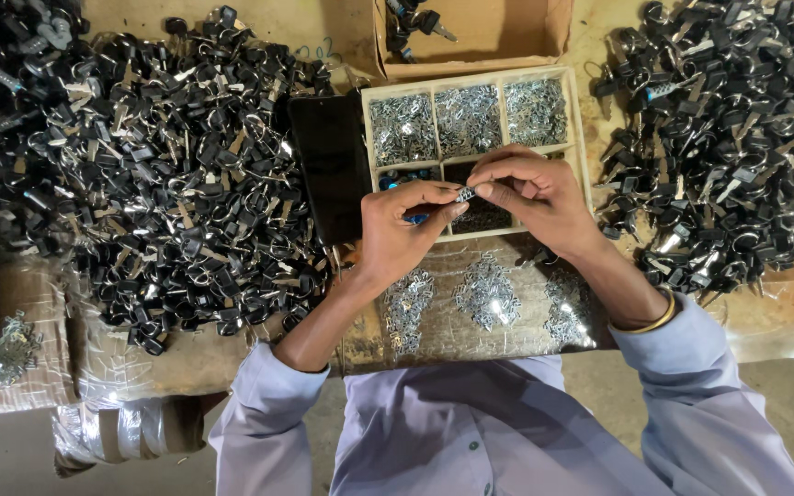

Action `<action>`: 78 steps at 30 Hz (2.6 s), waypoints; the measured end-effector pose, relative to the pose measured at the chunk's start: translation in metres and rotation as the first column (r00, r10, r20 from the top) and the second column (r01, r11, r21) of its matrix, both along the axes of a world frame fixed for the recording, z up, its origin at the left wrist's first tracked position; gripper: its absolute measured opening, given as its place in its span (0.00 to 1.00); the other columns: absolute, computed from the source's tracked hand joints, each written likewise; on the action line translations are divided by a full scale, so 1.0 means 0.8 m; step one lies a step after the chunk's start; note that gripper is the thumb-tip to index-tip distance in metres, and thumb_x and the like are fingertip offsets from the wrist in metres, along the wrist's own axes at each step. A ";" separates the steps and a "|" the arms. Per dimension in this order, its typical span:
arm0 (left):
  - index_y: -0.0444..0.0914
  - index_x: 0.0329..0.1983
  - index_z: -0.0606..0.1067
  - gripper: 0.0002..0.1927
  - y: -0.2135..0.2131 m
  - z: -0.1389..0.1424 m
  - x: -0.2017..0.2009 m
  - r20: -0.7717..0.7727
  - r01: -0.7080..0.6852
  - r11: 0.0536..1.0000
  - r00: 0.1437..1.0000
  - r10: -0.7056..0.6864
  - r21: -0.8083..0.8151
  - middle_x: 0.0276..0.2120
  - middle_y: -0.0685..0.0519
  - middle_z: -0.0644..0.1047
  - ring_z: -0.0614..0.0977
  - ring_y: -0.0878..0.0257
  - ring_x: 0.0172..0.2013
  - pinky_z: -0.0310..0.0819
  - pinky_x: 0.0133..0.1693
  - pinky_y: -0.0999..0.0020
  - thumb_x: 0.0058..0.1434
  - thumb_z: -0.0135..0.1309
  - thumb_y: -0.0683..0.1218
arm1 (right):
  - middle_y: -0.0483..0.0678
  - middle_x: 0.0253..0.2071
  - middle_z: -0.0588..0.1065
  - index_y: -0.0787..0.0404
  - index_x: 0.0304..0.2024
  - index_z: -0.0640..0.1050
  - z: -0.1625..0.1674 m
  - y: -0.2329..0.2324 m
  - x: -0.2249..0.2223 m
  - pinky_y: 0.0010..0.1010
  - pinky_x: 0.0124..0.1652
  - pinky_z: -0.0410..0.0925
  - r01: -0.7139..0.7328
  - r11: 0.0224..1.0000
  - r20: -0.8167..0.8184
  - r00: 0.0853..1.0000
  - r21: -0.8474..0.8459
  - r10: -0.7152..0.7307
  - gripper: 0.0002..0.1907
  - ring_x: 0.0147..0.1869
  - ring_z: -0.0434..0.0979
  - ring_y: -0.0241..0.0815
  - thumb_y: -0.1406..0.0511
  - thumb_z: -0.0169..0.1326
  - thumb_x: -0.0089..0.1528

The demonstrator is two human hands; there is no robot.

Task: The person sits at a workbench covered with piles of small black cylindrical components and assembles them one at a time. They pick a black body and small metal parts from a compartment tray, fit the parts together by hand, and place the finished assembly into a pile or cardboard box on the bench.

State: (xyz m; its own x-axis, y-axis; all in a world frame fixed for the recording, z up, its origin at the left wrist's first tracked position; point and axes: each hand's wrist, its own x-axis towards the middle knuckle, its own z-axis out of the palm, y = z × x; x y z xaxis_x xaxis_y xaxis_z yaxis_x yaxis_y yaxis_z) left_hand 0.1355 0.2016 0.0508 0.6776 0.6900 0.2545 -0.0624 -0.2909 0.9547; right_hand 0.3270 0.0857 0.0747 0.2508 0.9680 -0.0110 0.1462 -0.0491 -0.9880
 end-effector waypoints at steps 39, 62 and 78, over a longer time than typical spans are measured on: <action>0.33 0.41 0.82 0.09 -0.004 -0.006 0.002 -0.023 -0.041 0.999 0.999 0.041 -0.021 0.40 0.48 0.85 0.89 0.64 0.40 0.86 0.43 0.72 0.58 0.68 0.39 | 0.50 0.54 0.76 0.67 0.51 0.80 -0.001 0.002 -0.005 0.26 0.51 0.75 0.019 0.999 0.019 1.000 0.048 -0.020 0.09 0.54 0.79 0.36 0.77 0.54 0.69; 0.31 0.43 0.81 0.09 -0.001 0.016 -0.002 0.051 -0.032 0.998 0.998 0.034 -0.052 0.41 0.48 0.85 0.87 0.66 0.42 0.84 0.46 0.72 0.61 0.68 0.37 | 0.46 0.35 0.80 0.52 0.42 0.84 0.067 -0.091 0.021 0.40 0.46 0.68 -0.135 0.967 0.905 0.343 -0.218 0.252 0.11 0.43 0.78 0.47 0.58 0.64 0.58; 0.35 0.38 0.78 0.08 -0.104 0.021 -0.139 0.138 0.032 0.993 0.989 -0.048 0.117 0.40 0.44 0.84 0.89 0.62 0.39 0.86 0.37 0.73 0.58 0.66 0.36 | 0.44 0.50 0.73 0.51 0.39 0.82 -0.018 -0.210 -0.041 0.42 0.59 0.61 0.170 0.971 0.797 0.556 0.168 -0.236 0.12 0.59 0.68 0.48 0.56 0.70 0.58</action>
State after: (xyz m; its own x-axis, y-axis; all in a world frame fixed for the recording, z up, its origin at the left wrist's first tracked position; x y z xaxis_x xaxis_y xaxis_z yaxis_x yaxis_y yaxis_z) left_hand 0.0242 0.1184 0.0672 0.6561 0.6237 0.4249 -0.2073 -0.3924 0.8961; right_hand 0.2939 -0.0825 0.0604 0.3130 0.8803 0.3565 0.8769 -0.1237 -0.4646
